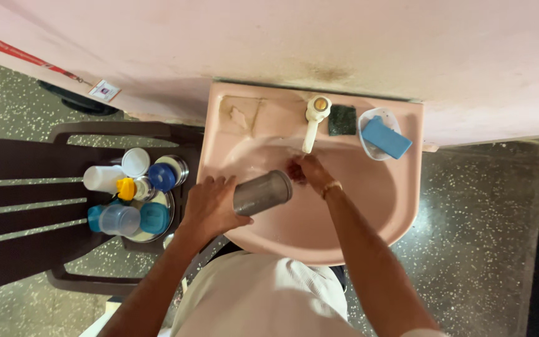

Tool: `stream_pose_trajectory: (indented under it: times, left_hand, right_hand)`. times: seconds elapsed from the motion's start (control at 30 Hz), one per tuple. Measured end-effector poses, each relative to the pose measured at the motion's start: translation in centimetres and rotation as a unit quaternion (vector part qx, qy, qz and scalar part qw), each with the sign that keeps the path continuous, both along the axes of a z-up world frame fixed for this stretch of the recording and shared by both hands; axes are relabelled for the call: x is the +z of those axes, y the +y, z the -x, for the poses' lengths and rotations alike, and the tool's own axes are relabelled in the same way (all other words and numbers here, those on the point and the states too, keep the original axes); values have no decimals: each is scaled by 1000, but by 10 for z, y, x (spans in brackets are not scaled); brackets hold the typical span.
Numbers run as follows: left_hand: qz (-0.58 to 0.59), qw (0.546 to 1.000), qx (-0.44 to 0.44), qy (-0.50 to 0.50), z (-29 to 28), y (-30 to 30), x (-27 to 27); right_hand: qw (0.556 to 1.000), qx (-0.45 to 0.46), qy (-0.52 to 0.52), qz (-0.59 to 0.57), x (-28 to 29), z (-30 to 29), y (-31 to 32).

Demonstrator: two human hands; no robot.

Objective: The person scrubs a dark cylindrical container with a sponge under running water in a pink sink, rinses it, and places it on a nearby chair. Then the person picks up a red thermos and its lid, returns to the sink, and begins scrubbing the lid with the sponge.

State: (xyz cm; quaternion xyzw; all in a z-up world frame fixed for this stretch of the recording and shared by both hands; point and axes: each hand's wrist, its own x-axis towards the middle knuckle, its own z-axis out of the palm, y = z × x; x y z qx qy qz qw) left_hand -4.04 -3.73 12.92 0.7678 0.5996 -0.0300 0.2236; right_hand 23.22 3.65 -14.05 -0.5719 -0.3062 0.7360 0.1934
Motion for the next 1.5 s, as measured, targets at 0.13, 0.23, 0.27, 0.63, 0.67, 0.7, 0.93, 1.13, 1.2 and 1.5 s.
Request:
stream_pose_trajectory:
  times: [0.13, 0.23, 0.27, 0.63, 0.67, 0.7, 0.93, 1.13, 1.2, 1.5]
  left_hand:
    - [-12, 996, -1, 85, -8, 3, 11]
    - [-25, 997, 14, 73, -11, 8, 19]
    - [-27, 998, 22, 61, -11, 9, 21]
    - [-12, 997, 53, 47, -7, 2, 23]
    - [-17, 997, 54, 45, -6, 1, 24]
    - [-21, 997, 55, 42, -6, 0, 24]
    - [-18, 995, 93, -29, -2, 1, 27]
    - [-5, 988, 110, -106, 2, 0, 31]
    - [-9, 989, 119, -89, 2, -2, 33]
    - [-41, 984, 156, -72, 4, 1, 23]
  right_hand:
    - [998, 15, -49, -27, -16, 9, 16]
    - [989, -124, 66, 51, -8, 15, 17]
    - [969, -177, 142, 99, -3, 16, 16]
    - [787, -350, 471, 191, 63, 22, -1]
    - [785, -354, 473, 186, 69, 23, -3]
    - [783, -358, 475, 182, 77, 23, -6]
    - [770, -371, 507, 111, 177, 24, -51]
    - [756, -373, 535, 61, 253, 9, -59]
    - [741, -366, 557, 74, 274, 11, -50]
    - [678, -416, 583, 168, 358, 22, -86]
